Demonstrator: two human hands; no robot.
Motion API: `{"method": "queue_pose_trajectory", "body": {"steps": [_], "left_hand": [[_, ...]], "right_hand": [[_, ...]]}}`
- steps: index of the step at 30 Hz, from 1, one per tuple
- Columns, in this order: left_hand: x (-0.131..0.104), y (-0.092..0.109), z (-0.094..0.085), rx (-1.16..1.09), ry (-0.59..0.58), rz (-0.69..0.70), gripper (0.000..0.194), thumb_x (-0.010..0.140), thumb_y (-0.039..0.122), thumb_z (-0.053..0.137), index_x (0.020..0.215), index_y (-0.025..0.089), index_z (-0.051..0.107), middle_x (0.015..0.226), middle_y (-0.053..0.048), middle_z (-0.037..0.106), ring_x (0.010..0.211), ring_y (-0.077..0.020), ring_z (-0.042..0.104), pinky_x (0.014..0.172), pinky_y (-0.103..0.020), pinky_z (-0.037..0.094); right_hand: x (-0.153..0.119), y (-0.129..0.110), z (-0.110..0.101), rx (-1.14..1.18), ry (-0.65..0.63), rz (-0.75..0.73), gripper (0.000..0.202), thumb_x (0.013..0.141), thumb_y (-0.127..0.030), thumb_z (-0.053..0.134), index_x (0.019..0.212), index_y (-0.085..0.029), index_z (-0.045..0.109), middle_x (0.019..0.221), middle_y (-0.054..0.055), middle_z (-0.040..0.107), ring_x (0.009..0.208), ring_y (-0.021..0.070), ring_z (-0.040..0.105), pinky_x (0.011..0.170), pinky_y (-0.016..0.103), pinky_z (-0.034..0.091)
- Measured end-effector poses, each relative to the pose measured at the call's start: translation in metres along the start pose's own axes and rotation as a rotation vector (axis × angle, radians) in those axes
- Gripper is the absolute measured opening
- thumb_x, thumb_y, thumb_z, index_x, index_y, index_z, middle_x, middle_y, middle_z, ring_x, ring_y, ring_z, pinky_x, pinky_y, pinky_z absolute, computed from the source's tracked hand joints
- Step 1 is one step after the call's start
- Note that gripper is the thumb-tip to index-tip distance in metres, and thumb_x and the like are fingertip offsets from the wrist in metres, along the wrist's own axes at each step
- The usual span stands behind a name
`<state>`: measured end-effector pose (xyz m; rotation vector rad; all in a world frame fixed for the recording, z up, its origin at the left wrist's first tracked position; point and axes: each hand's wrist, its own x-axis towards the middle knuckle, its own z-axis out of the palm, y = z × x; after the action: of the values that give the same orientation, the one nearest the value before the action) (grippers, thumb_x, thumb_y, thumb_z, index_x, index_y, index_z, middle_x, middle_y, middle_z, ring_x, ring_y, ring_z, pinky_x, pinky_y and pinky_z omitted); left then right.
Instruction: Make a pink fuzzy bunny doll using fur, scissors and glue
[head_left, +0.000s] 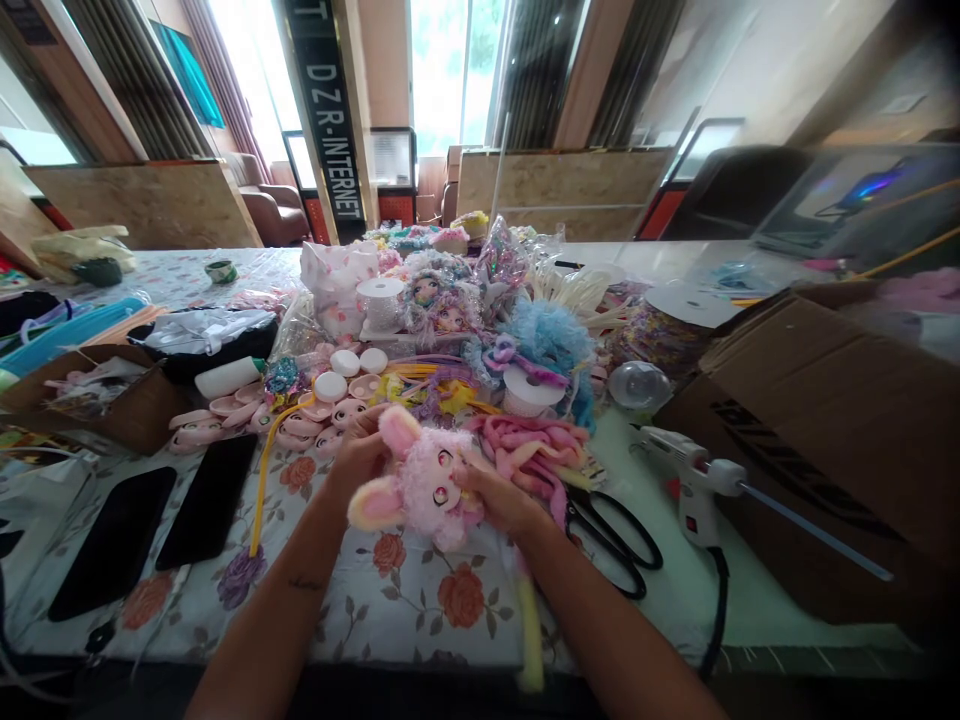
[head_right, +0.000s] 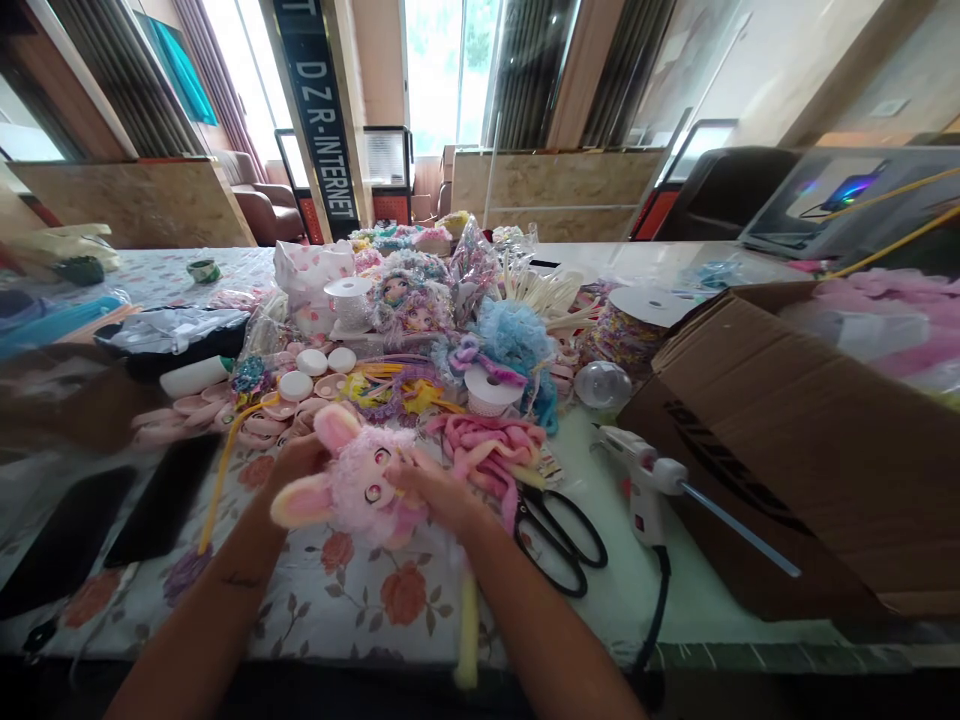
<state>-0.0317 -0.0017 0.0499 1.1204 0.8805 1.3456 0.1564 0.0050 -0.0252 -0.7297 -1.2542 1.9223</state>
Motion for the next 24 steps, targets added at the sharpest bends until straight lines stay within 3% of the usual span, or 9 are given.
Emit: {"method": "queue_pose_trajectory", "body": {"steps": [4, 8, 11, 14, 17, 21, 24], "left_hand": [[-0.004, 0.003, -0.001, 0.002, -0.036, 0.013, 0.010, 0.067, 0.029, 0.069, 0.068, 0.020, 0.066, 0.069, -0.004, 0.065, 0.070, -0.0206, 0.063, 0.056, -0.028, 0.048], [-0.002, 0.000, -0.005, -0.039, -0.171, 0.055, 0.014, 0.067, 0.029, 0.072, 0.061, 0.019, 0.066, 0.071, -0.008, 0.066, 0.086, -0.0271, 0.064, 0.074, -0.037, 0.052], [0.001, -0.005, -0.012, -0.117, -0.137, 0.156, 0.014, 0.068, 0.022, 0.074, 0.058, 0.018, 0.065, 0.064, -0.005, 0.063, 0.090, -0.0255, 0.064, 0.086, -0.038, 0.050], [-0.001, -0.001, -0.022, -0.033, -0.166, 0.227, 0.006, 0.072, 0.017, 0.072, 0.077, 0.021, 0.073, 0.089, -0.007, 0.069, 0.107, -0.0263, 0.061, 0.096, -0.039, 0.047], [-0.007, 0.013, -0.027, 0.214, -0.400, 0.253, 0.020, 0.079, 0.019, 0.067, 0.097, 0.023, 0.076, 0.117, -0.012, 0.066, 0.125, -0.0317, 0.052, 0.105, -0.047, 0.040], [-0.010, 0.038, -0.023, 0.509, -0.788, 0.248, 0.041, 0.081, 0.015, 0.064, 0.121, 0.026, 0.066, 0.129, -0.012, 0.061, 0.136, -0.0337, 0.041, 0.111, -0.052, 0.033], [-0.010, 0.048, -0.018, 0.582, -0.867, 0.244, 0.045, 0.082, 0.013, 0.062, 0.125, 0.027, 0.063, 0.127, -0.012, 0.063, 0.134, -0.0321, 0.044, 0.111, -0.051, 0.035]], "right_hand": [[0.000, -0.005, 0.002, 0.008, -0.033, -0.011, 0.046, 0.070, -0.050, 0.074, 0.101, -0.020, 0.059, 0.082, -0.001, 0.062, 0.064, 0.0111, 0.056, 0.057, 0.023, 0.047], [-0.001, -0.023, 0.010, -0.065, -0.108, -0.062, 0.064, 0.057, -0.043, 0.085, 0.111, -0.021, 0.062, 0.105, 0.005, 0.065, 0.093, 0.0214, 0.061, 0.077, 0.032, 0.051], [-0.003, -0.038, 0.015, -0.186, -0.105, -0.140, 0.083, 0.048, -0.031, 0.090, 0.124, -0.026, 0.057, 0.127, 0.005, 0.057, 0.119, 0.0277, 0.051, 0.094, 0.036, 0.046], [-0.007, -0.047, 0.015, -0.366, -0.079, -0.247, 0.092, 0.049, -0.028, 0.090, 0.133, -0.029, 0.050, 0.138, 0.006, 0.050, 0.129, 0.0316, 0.044, 0.101, 0.042, 0.041], [-0.009, -0.050, 0.011, -0.454, -0.084, -0.296, 0.094, 0.050, -0.027, 0.090, 0.134, -0.030, 0.049, 0.140, 0.006, 0.049, 0.129, 0.0318, 0.045, 0.105, 0.044, 0.039], [-0.009, -0.052, 0.006, -0.496, -0.213, -0.254, 0.091, 0.053, -0.028, 0.089, 0.135, -0.029, 0.049, 0.138, 0.006, 0.052, 0.128, 0.0312, 0.047, 0.106, 0.044, 0.037], [-0.011, -0.054, 0.004, -0.499, -0.254, -0.189, 0.089, 0.054, -0.033, 0.088, 0.135, -0.027, 0.050, 0.136, 0.007, 0.054, 0.126, 0.0320, 0.048, 0.104, 0.044, 0.039]]}}
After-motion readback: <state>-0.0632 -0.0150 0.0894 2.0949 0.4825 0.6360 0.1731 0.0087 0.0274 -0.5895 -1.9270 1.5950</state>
